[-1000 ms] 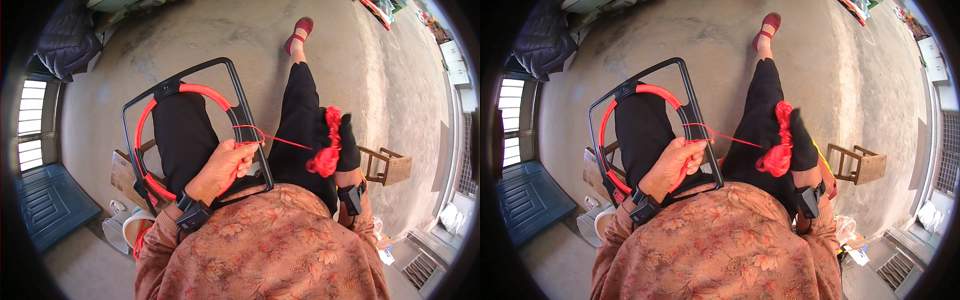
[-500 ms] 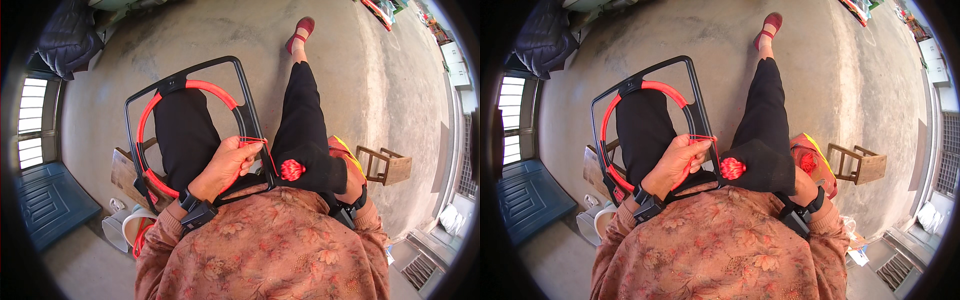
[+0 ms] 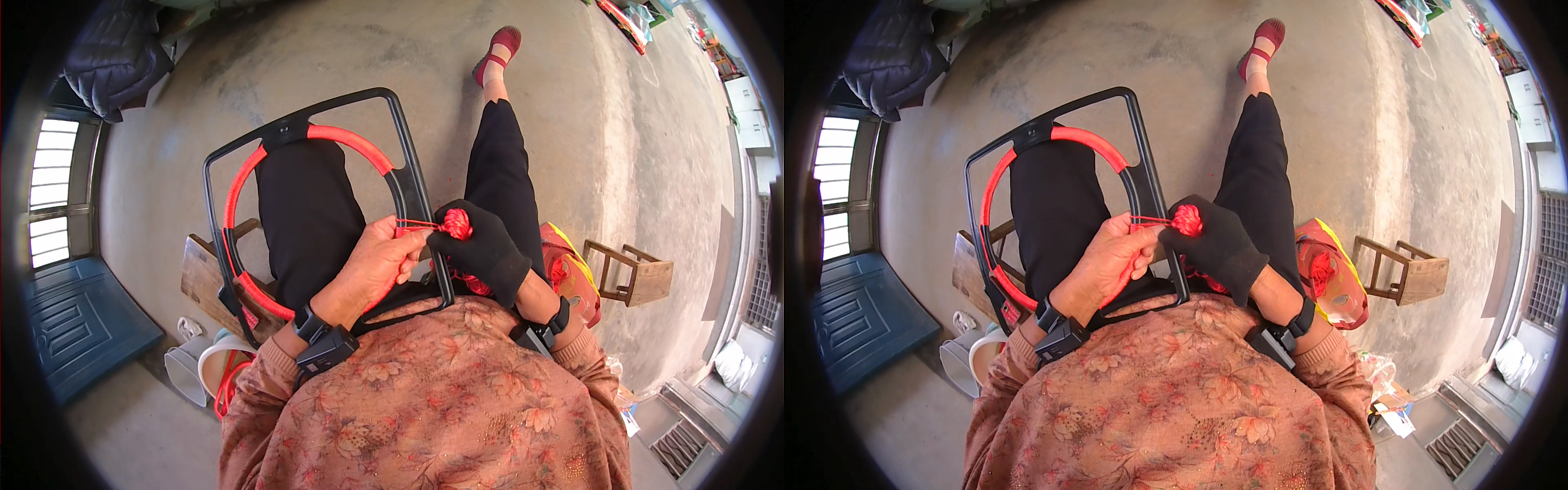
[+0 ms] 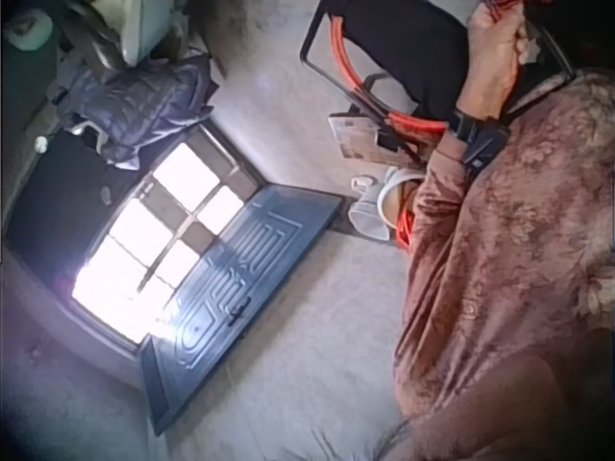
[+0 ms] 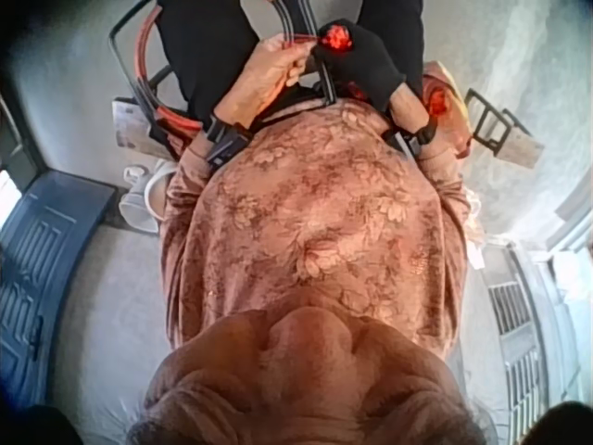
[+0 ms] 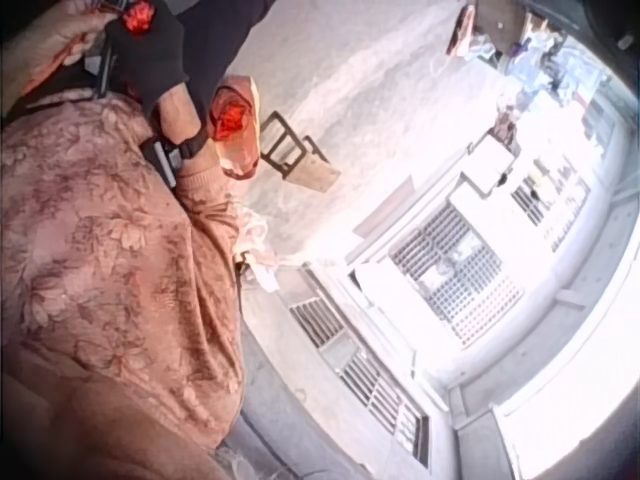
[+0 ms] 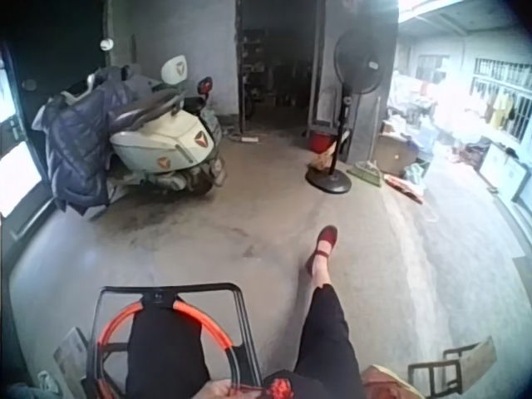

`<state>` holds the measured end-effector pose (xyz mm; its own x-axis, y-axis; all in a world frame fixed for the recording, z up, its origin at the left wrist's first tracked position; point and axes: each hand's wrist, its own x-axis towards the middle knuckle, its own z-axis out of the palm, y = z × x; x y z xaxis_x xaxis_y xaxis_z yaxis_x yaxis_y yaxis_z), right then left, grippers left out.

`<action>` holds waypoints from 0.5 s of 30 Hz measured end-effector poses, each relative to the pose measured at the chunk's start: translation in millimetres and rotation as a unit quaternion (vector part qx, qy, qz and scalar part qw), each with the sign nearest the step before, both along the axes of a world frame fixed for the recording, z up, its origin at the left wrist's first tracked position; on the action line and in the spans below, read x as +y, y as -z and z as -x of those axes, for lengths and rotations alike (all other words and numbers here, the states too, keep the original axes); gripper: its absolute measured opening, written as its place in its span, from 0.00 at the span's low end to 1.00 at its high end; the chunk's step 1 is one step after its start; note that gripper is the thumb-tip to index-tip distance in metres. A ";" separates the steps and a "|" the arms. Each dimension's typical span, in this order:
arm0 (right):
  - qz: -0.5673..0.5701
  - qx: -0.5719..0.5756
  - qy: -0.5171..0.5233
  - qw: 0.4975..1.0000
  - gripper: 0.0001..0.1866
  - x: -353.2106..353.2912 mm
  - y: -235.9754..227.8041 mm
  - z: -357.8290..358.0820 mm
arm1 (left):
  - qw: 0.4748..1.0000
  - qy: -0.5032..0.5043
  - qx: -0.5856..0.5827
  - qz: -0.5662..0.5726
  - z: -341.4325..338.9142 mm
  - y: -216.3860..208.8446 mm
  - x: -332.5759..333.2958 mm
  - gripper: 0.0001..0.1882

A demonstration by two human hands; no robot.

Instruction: Winding red string or rope onto a black plastic frame with red padded sections.

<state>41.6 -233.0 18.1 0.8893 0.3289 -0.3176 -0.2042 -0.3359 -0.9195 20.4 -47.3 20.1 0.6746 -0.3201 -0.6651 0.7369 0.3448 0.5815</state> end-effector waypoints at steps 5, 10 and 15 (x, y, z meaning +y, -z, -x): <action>-0.076 -0.006 -0.011 0.997 0.09 -5.3 15.2 -6.4 | 0.999 -0.034 -0.029 -0.005 1.7 1.4 3.8 0.06; -0.112 0.017 -0.022 0.993 0.09 -4.1 16.1 -7.8 | 0.972 -0.126 -0.174 -0.090 15.6 5.9 12.7 0.12; -0.127 0.036 -0.020 0.991 0.10 -1.5 22.3 -9.5 | 0.966 -0.114 -0.203 -0.113 18.1 5.8 17.1 0.13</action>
<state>51.1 -234.5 -4.2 0.8520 0.4403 -0.2833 -0.2645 -0.1050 -0.9587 2.3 -30.1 14.3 0.9307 -0.0094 -0.3658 0.3514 0.3018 0.8863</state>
